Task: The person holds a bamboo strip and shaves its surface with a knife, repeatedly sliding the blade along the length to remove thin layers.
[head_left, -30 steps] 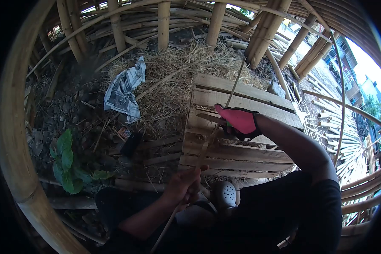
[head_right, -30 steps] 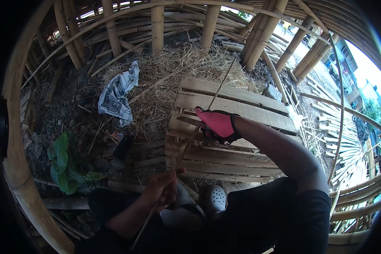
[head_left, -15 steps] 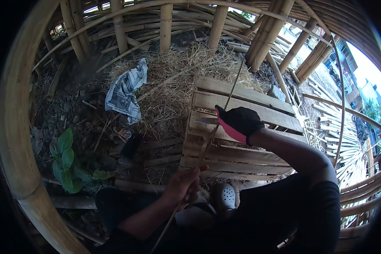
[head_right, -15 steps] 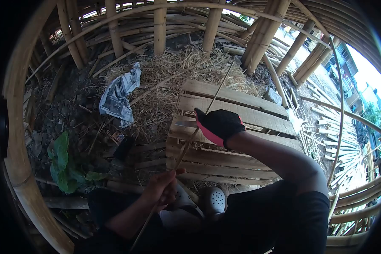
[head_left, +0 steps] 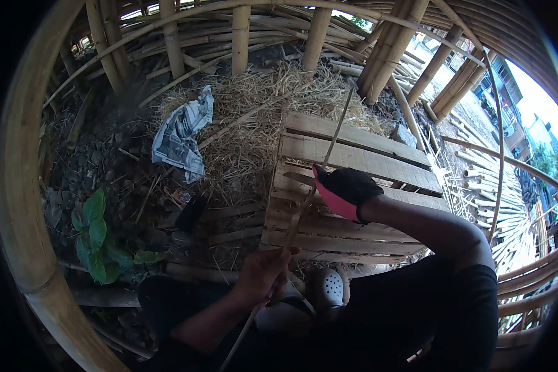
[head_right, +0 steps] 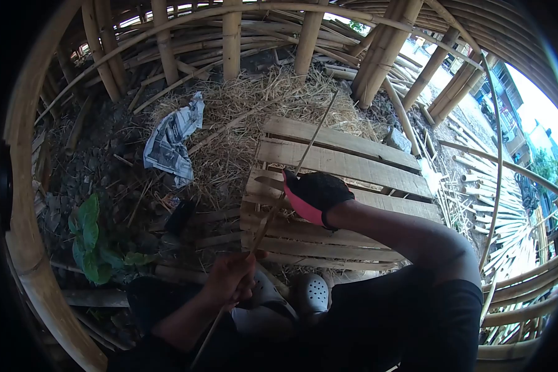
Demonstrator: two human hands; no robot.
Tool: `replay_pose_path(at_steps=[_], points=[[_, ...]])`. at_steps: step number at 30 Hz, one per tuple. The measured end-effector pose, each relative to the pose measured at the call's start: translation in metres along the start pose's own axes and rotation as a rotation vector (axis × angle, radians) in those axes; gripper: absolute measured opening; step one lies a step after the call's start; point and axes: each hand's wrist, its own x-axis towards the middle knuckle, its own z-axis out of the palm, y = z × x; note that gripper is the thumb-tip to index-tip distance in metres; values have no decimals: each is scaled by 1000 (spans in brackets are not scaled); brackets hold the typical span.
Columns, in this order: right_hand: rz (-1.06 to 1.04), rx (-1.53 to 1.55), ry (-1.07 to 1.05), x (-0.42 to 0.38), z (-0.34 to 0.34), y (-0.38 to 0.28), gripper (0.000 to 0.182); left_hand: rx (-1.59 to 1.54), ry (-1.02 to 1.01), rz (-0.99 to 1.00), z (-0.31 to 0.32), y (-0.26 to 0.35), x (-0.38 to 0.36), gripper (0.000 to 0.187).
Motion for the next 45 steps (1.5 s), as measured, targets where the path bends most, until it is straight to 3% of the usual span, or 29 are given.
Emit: replay_pose_path(at_steps=[3, 5, 9, 11, 12, 14, 15, 16, 18, 19, 21, 22, 24, 25, 27, 28, 30, 36, 39, 43, 45], points=[[24, 15, -18, -5, -8, -6, 59, 29, 24, -1, 5, 3, -4, 41], [147, 263, -156, -8, -16, -10, 53, 24, 15, -1, 2, 0, -2, 42], [125, 381, -156, -3, -10, 4, 50, 53, -10, 37, -2, 0, 2, 43], [-8, 481, -131, 8, -2, 17, 69, 63, 5, 35, -1, 2, 3, 44], [-8, 480, -131, 13, 0, 18, 69, 73, 19, 44, 0, 2, 3, 44], [268, 866, -199, 21, 0, 19, 67, 85, 25, 55, -2, -1, 4, 44], [277, 990, -82, 17, -7, 15, 68, 98, 32, 61, -2, -2, 5, 43], [217, 807, 72, 30, -3, 29, 69, 96, 32, 65, -1, -2, 4, 43], [218, 428, 70, 16, -40, 18, 71, 207, 67, 52, 3, -2, 1, 39], [220, 425, 72, 7, -49, 9, 71, 206, 64, 54, 4, -3, 2, 39], [217, 258, -194, -5, -54, -10, 74, 298, 88, 108, 5, -4, 3, 34], [213, 215, -219, -4, -45, -8, 78, 299, 88, 108, 5, -4, 3, 34], [83, -16, -34, 6, -19, 7, 79, 353, 77, 170, 5, -6, 3, 33], [83, -14, -35, -1, -30, -3, 79, 354, 78, 168, 5, -6, 3, 33], [241, 133, -314, -12, -55, -23, 78, 375, 69, 194, 6, -5, 2, 33], [238, 130, -314, -12, -54, -22, 78, 373, 72, 196, 5, -4, 2, 33], [36, -79, -273, -16, -49, -17, 77, 368, 59, 177, 5, -5, 3, 33], [-78, -113, -160, -20, -38, -21, 83, 394, 51, 178, 5, -5, 3, 36], [26, -263, -153, -25, -39, -38, 85, 507, 74, 247, 2, -11, 6, 35], [50, -222, -145, -23, -40, -35, 84, 564, 70, 286, 0, -12, 8, 34], [87, -199, -255, -15, -39, -28, 79, 570, 91, 246, -1, -13, 9, 34]])
